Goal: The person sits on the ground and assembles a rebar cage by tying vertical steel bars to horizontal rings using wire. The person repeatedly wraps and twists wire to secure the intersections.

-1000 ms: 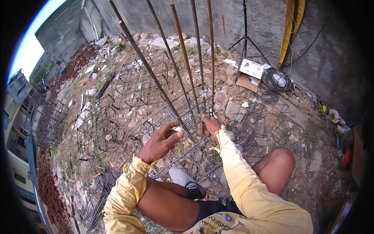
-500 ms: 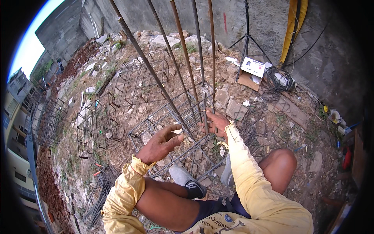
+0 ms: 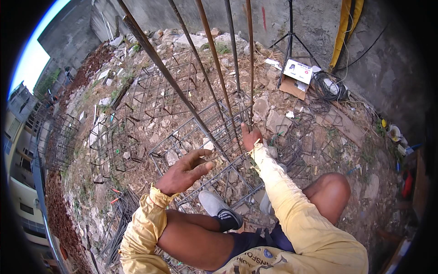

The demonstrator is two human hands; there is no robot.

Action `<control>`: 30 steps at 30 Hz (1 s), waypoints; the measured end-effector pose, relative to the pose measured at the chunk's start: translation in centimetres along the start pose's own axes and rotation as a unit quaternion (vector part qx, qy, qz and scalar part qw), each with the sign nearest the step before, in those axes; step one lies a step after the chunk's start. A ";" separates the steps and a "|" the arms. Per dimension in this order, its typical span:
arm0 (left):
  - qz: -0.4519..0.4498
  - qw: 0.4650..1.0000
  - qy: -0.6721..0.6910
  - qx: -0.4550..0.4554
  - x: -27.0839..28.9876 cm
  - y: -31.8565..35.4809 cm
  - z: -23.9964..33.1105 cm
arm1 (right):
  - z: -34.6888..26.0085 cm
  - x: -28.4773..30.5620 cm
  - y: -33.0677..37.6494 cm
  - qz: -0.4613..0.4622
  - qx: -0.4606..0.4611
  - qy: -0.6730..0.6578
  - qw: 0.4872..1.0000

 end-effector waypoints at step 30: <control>-0.052 0.998 -0.040 -0.021 -1.0 1.2 1.6 | -0.8 2.0 4.0 0.126 0.061 -0.097 0.985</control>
Point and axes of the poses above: each hand's wrist, its own y-axis away from the middle knuckle, its own x-axis out of the back of the hand, z = x × y, the point moved 3 cm from there along -y, towards the middle knuckle, and after that the axes turned 15 degrees about z, right-handed, at the moved point
